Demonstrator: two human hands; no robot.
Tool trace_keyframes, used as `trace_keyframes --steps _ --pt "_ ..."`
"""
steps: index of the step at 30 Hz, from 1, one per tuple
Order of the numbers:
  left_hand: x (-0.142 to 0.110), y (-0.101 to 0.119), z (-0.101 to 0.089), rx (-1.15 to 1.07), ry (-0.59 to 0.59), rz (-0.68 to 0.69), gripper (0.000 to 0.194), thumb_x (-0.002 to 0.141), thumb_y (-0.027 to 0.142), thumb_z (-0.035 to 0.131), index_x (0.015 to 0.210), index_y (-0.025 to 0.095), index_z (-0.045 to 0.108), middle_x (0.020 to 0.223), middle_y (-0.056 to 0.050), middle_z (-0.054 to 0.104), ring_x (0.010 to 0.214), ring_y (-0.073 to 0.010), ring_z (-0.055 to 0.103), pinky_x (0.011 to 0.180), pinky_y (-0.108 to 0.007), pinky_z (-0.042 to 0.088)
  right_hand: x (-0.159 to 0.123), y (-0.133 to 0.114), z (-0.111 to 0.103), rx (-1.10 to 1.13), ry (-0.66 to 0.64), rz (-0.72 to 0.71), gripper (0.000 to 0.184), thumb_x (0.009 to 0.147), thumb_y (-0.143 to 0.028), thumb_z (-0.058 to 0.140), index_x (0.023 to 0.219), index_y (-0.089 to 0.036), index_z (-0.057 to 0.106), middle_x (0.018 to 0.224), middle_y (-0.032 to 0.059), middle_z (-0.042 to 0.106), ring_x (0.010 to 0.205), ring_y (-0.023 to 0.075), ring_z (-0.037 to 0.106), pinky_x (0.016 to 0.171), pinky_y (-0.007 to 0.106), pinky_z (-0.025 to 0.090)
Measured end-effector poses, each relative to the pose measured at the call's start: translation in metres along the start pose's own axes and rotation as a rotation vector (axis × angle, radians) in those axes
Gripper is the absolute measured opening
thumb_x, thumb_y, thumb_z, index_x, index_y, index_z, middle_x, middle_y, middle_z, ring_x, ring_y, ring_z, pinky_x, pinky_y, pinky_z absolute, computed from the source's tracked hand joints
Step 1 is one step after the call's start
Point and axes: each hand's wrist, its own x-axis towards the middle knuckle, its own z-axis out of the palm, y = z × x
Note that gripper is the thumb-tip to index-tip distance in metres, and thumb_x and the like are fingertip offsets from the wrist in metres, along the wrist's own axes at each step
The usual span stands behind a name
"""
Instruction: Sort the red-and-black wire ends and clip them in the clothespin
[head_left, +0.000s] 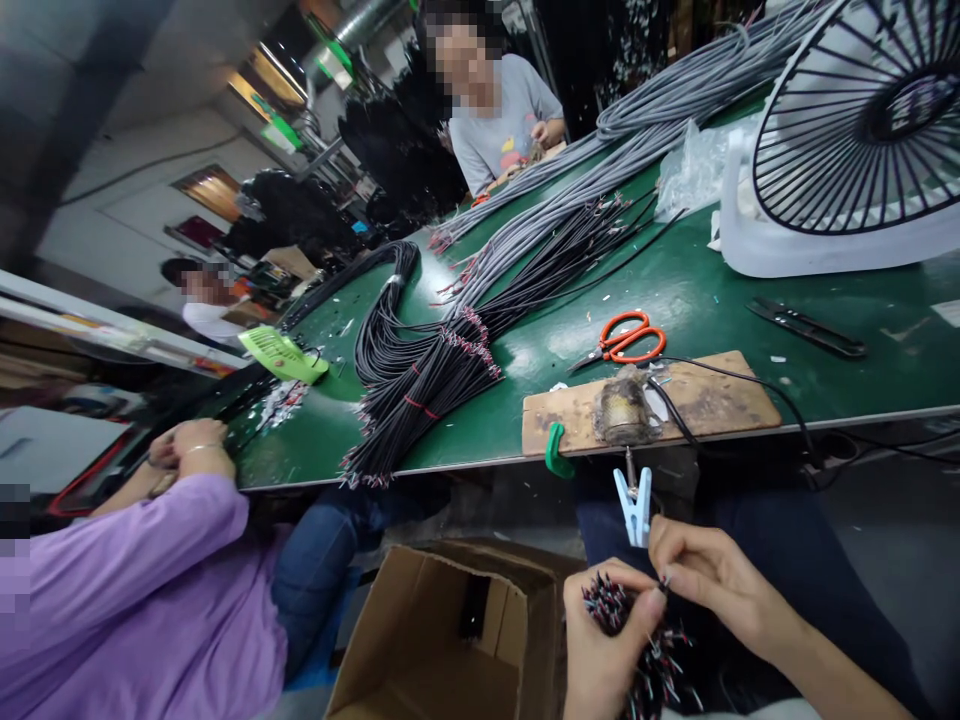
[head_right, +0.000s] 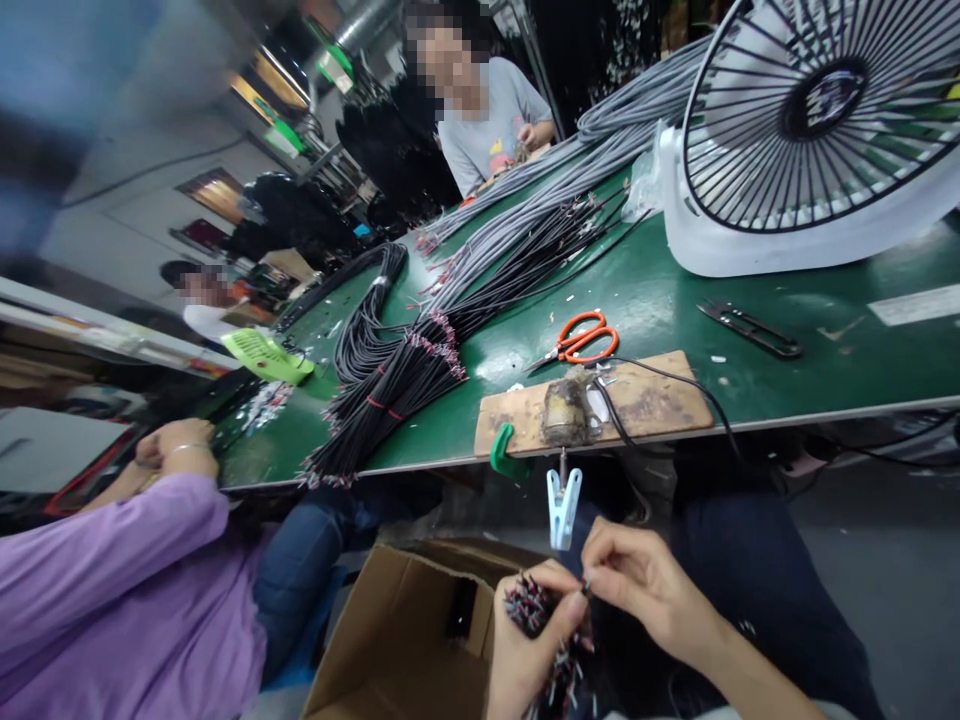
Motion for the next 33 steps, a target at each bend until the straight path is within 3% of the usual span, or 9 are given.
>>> trace_keyframes --steps 2,6,9,12,17,25,28,33 --pt "0.004 0.009 0.000 0.003 -0.049 0.093 0.025 0.074 0.039 0.082 0.067 0.016 0.076 0.062 -0.005 0.068 0.059 -0.0180 0.062 0.057 -0.027 0.047 0.005 0.002 -0.003 0.113 -0.001 0.086 0.032 0.090 -0.044 0.066 0.074 -0.016 0.063 0.072 0.0010 0.055 0.069 0.0164 0.053 0.065 0.029 0.044" --pt "0.007 0.021 -0.001 0.017 0.001 0.200 0.020 0.073 0.036 0.083 0.066 0.018 0.077 0.061 -0.004 0.068 0.057 -0.0176 0.061 0.059 -0.027 0.046 0.026 -0.006 -0.004 0.070 0.141 0.107 0.042 0.090 -0.053 0.062 0.072 -0.016 0.066 0.070 0.0018 0.059 0.069 0.0166 0.052 0.067 0.029 0.045" --pt "0.009 0.023 -0.003 0.008 0.039 0.237 0.016 0.073 0.034 0.083 0.065 0.020 0.078 0.060 -0.003 0.068 0.053 -0.0158 0.059 0.054 -0.026 0.045 0.044 -0.017 0.002 0.106 0.094 0.124 0.053 0.089 -0.065 0.056 0.081 -0.015 0.073 0.074 0.0052 0.064 0.072 0.0188 0.056 0.070 0.033 0.048" --pt "0.013 0.023 -0.004 -0.019 0.054 0.236 0.014 0.072 0.033 0.083 0.067 0.021 0.078 0.062 -0.002 0.067 0.048 -0.0135 0.057 0.049 -0.024 0.044 0.055 -0.025 0.010 0.270 0.072 0.160 0.048 0.082 -0.063 0.066 0.085 -0.015 0.075 0.076 0.0054 0.064 0.071 0.0175 0.057 0.067 0.030 0.048" --pt "0.022 0.019 -0.003 0.016 0.064 0.207 0.018 0.072 0.035 0.083 0.065 0.020 0.077 0.060 -0.003 0.066 0.057 -0.0172 0.061 0.057 -0.026 0.045 0.058 -0.028 0.014 0.414 0.076 0.170 0.044 0.078 -0.056 0.075 0.071 -0.013 0.072 0.069 0.0024 0.059 0.061 0.0126 0.050 0.056 0.024 0.042" --pt "0.024 0.015 -0.002 0.047 0.015 0.213 0.024 0.075 0.039 0.080 0.064 0.019 0.075 0.059 -0.003 0.066 0.057 -0.0184 0.061 0.060 -0.029 0.045 0.049 -0.007 0.006 0.545 0.058 0.237 0.045 0.086 -0.058 0.066 0.094 -0.015 0.079 0.086 0.0105 0.072 0.079 0.0203 0.065 0.072 0.032 0.050" --pt "0.022 0.017 -0.003 0.045 0.018 0.231 0.020 0.075 0.037 0.081 0.065 0.020 0.076 0.060 -0.004 0.068 0.056 -0.0175 0.060 0.057 -0.028 0.044 0.043 0.004 -0.004 0.507 0.095 0.215 0.047 0.089 -0.059 0.061 0.097 -0.016 0.079 0.088 0.0112 0.073 0.076 0.0197 0.062 0.069 0.032 0.048" --pt "0.012 0.012 -0.011 0.093 0.012 0.217 0.023 0.075 0.039 0.081 0.065 0.020 0.076 0.059 -0.003 0.068 0.055 -0.0172 0.060 0.060 -0.029 0.044 0.024 0.005 -0.016 0.191 0.037 0.170 0.035 0.090 -0.049 0.066 0.096 -0.017 0.077 0.079 0.0063 0.069 0.073 0.0182 0.059 0.070 0.031 0.047"
